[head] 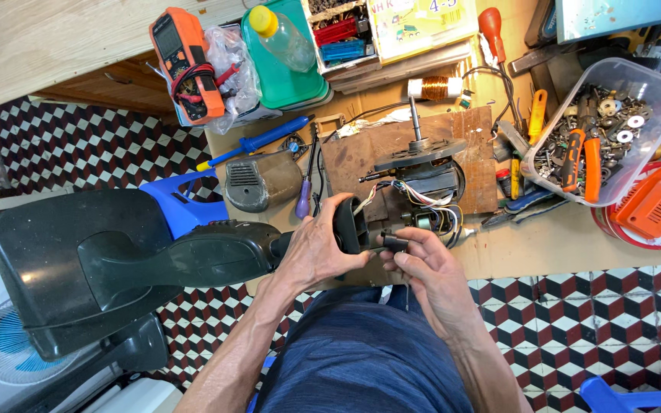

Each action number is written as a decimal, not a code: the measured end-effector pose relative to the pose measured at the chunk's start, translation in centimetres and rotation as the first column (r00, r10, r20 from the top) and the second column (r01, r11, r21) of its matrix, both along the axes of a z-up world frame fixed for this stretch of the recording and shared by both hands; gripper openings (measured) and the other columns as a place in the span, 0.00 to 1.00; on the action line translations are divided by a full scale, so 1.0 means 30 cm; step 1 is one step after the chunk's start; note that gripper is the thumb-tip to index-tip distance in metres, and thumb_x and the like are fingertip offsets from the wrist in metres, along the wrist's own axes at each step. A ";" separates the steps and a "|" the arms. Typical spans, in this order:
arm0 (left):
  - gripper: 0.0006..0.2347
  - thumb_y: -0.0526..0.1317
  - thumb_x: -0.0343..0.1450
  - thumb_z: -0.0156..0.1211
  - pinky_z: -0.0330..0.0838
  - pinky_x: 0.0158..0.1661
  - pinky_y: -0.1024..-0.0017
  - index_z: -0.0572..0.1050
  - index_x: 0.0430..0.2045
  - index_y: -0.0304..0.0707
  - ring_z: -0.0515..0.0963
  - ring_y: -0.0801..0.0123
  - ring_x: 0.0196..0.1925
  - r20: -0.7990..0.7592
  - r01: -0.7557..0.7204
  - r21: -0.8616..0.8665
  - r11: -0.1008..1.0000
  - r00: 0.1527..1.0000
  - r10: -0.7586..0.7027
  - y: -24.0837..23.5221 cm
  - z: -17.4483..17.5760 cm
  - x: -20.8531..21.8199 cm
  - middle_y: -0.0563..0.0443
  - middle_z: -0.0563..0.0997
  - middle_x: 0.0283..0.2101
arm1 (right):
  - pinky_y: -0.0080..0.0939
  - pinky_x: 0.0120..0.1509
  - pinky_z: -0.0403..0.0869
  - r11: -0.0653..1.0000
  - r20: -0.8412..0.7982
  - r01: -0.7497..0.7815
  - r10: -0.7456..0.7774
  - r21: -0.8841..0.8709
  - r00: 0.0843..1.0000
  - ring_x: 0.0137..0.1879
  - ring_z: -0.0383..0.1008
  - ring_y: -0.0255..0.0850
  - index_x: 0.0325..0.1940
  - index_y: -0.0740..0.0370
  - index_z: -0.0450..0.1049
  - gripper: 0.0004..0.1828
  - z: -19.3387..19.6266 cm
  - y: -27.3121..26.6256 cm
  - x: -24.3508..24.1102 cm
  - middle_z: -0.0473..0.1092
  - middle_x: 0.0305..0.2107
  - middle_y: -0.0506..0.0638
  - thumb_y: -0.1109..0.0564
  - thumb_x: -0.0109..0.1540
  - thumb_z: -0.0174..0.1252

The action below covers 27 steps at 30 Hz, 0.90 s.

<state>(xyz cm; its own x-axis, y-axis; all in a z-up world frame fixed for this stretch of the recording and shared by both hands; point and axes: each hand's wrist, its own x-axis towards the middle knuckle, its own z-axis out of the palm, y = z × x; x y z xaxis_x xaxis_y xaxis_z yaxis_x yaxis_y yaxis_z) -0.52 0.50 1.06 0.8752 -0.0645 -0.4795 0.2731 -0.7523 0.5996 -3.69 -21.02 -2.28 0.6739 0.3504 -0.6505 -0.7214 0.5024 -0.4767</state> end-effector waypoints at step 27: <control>0.40 0.48 0.54 0.74 0.77 0.47 0.59 0.64 0.62 0.42 0.83 0.46 0.47 -0.044 0.010 0.001 1.000 0.999 -0.010 -0.009 0.056 -0.012 0.36 0.81 0.46 | 0.41 0.61 0.73 0.989 0.098 0.148 -0.150 0.025 0.984 0.51 0.74 0.41 0.53 0.68 0.74 0.14 -0.042 0.066 -0.031 0.72 0.52 0.58 0.71 0.63 0.52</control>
<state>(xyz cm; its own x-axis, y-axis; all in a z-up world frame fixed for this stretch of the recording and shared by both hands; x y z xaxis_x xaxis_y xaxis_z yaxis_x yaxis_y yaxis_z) -0.88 0.22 2.74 0.8525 -0.0725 -0.5176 0.2919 -0.7555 0.5865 -4.60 -19.04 -3.53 0.7803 0.2520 -0.5724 -0.5874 0.6096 -0.5324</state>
